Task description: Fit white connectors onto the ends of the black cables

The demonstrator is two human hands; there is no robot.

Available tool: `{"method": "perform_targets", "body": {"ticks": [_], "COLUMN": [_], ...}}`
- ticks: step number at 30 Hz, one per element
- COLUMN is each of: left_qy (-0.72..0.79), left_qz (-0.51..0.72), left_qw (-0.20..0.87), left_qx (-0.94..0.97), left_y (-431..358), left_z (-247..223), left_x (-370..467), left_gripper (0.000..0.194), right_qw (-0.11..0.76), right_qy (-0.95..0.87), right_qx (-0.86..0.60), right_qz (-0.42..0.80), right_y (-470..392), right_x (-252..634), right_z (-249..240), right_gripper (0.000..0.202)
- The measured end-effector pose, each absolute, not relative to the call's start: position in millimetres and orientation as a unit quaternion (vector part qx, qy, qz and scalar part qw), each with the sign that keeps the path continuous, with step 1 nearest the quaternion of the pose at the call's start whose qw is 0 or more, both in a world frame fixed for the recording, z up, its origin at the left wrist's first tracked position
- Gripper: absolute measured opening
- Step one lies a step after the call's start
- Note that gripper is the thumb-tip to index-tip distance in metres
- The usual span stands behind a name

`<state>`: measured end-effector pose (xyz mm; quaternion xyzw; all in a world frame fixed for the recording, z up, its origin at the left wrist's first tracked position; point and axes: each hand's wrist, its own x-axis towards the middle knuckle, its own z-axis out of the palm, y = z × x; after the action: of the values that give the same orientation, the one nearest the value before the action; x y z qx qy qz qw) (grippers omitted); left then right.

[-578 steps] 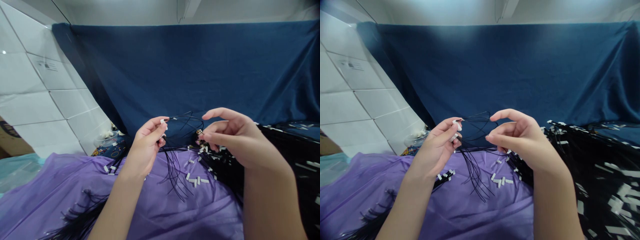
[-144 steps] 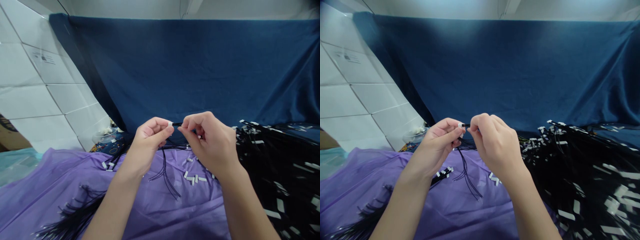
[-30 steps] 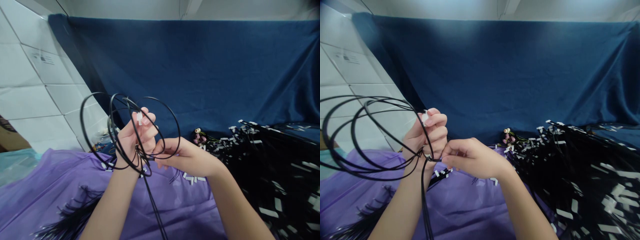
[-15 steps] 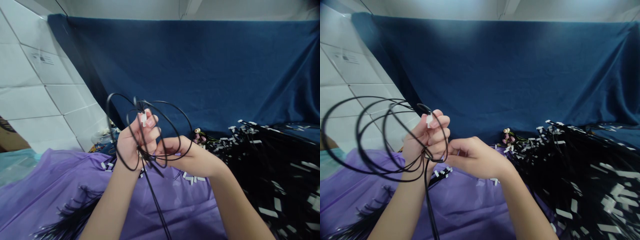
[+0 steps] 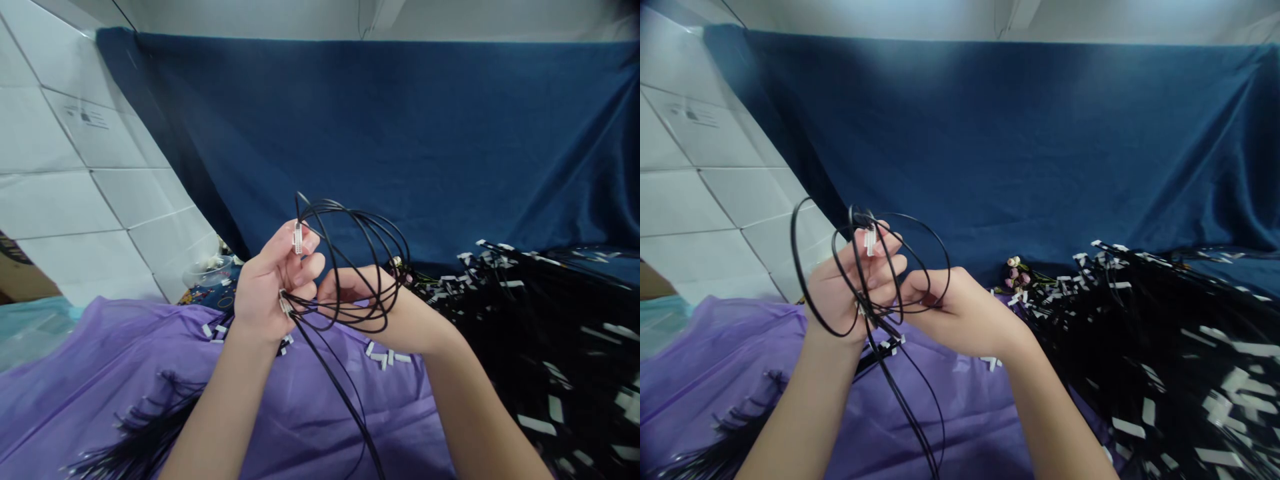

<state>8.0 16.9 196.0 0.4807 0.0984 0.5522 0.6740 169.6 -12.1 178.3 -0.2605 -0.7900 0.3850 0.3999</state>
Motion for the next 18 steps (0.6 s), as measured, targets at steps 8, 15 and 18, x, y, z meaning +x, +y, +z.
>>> {"method": "perform_targets", "body": {"ticks": [8, 15, 18], "left_qy": [0.094, 0.115, 0.154], "left_qz": [0.550, 0.559, 0.580], "left_qw": [0.673, 0.666, 0.637], "left_qx": [0.486, 0.481, 0.483], "left_y": [12.8, 12.6, 9.2], "left_z": [196.9, 198.9, 202.8], "left_x": [9.8, 9.2, 10.0], "left_gripper": [0.018, 0.019, 0.018], "right_qw": [0.407, 0.401, 0.416], "right_qy": [-0.792, -0.787, -0.785], "right_qx": [-0.244, -0.269, -0.289], "right_qz": [0.384, 0.384, 0.356], "right_y": [-13.4, -11.1, -9.2], "right_x": [168.9, 171.2, 175.5], "right_z": [180.6, 178.3, 177.9], "right_gripper": [0.007, 0.005, 0.007]}}
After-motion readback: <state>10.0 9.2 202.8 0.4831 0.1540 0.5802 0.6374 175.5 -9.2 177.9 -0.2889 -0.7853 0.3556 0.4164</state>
